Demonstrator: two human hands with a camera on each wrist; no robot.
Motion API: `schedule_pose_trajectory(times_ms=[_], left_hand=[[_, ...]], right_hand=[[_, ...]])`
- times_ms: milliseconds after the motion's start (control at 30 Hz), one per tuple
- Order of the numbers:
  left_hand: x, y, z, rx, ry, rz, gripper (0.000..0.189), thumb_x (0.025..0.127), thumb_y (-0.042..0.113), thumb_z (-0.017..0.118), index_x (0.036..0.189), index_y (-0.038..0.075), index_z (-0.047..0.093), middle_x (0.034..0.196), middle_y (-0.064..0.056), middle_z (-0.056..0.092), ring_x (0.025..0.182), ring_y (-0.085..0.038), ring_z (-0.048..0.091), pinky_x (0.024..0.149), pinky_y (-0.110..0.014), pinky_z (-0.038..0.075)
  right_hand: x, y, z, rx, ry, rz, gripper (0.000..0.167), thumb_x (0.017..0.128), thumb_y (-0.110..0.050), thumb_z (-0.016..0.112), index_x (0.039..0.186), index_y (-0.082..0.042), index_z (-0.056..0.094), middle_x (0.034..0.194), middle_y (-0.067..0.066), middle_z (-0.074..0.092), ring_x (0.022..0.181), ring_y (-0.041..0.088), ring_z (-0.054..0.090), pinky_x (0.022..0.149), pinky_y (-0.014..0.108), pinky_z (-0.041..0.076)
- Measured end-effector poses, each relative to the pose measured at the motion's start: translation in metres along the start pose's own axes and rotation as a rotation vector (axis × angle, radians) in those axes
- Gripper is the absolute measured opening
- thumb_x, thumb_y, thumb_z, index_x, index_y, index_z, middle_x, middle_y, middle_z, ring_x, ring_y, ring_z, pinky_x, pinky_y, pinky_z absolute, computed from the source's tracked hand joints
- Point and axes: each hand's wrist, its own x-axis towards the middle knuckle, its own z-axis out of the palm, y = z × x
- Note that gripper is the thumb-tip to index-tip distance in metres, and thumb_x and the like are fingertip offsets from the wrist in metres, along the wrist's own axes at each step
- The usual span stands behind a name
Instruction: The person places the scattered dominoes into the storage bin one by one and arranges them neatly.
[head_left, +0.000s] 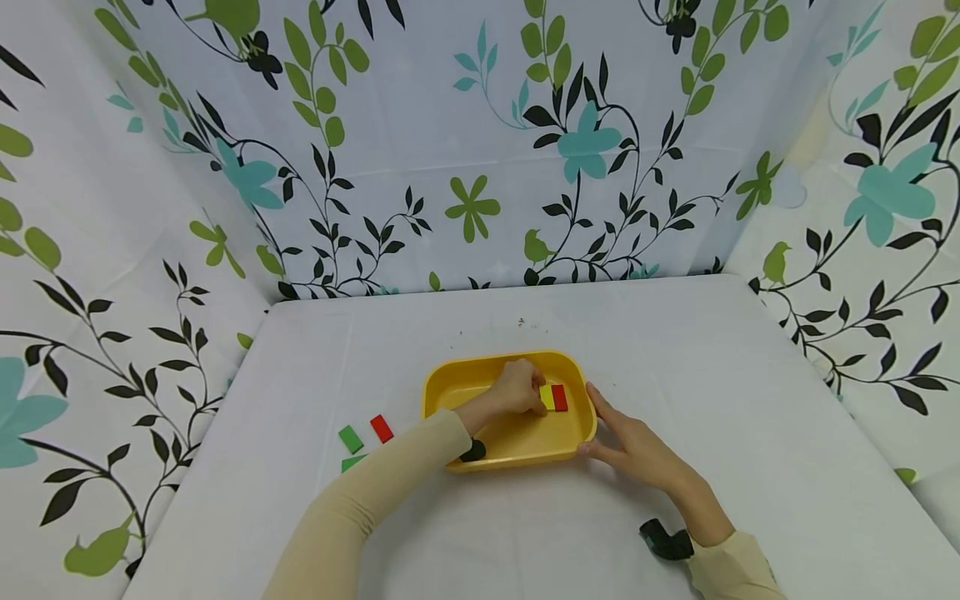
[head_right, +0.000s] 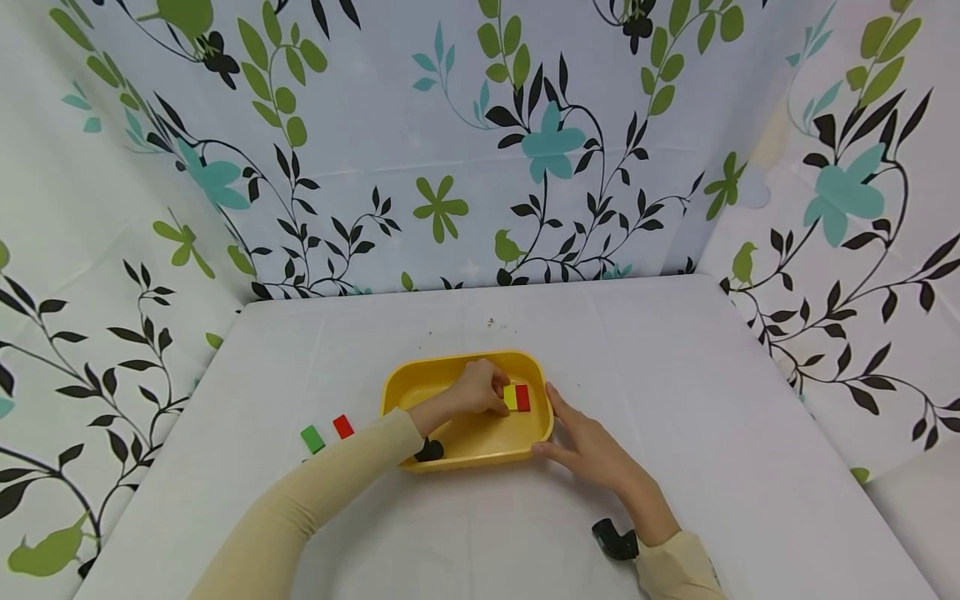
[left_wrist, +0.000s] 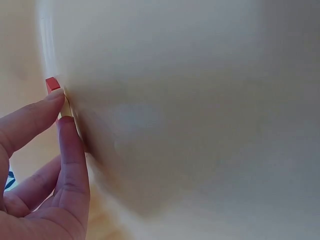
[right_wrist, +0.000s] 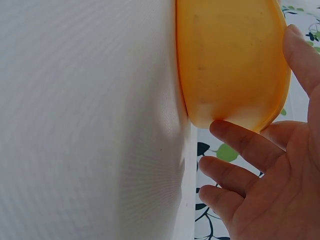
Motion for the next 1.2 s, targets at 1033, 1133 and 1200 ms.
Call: schedule_pose_trajectory(times_ms=[1033,1133,1200], left_hand=[[-0.078,0.057,-0.103,-0.098,0.221,0.089,0.048,0.085,0.026,0.077,0.129,0.01,0.063,0.101,-0.007,0.067,0.085,-0.017,0.06,0.073,-0.024,0.053],[-0.1,0.048,-0.119,-0.143,0.284,0.054,0.051,0.085,0.026,0.077,0.132,0.012,0.061,0.108,-0.008,0.066,0.09,-0.02,0.062,0.077,-0.029,0.055],[-0.115,0.039,-0.129,-0.157,0.322,0.013,0.054,0.085,0.027,0.077,0.134,0.013,0.059,0.113,-0.007,0.065,0.094,-0.021,0.062,0.079,-0.032,0.056]], right_hand=[[0.0,0.0,0.0,0.001,0.013,-0.035,0.095,0.087,-0.048,0.068,0.158,-0.015,0.014,0.157,0.015,0.032,0.141,0.039,0.037,0.107,0.056,0.037],[0.0,0.0,0.001,-0.003,0.016,-0.038,0.096,0.087,-0.048,0.068,0.158,-0.014,0.014,0.157,0.015,0.032,0.141,0.038,0.037,0.107,0.056,0.037],[0.0,0.001,0.001,-0.006,0.017,-0.036,0.095,0.087,-0.047,0.068,0.158,-0.015,0.013,0.157,0.015,0.031,0.141,0.038,0.037,0.107,0.055,0.037]])
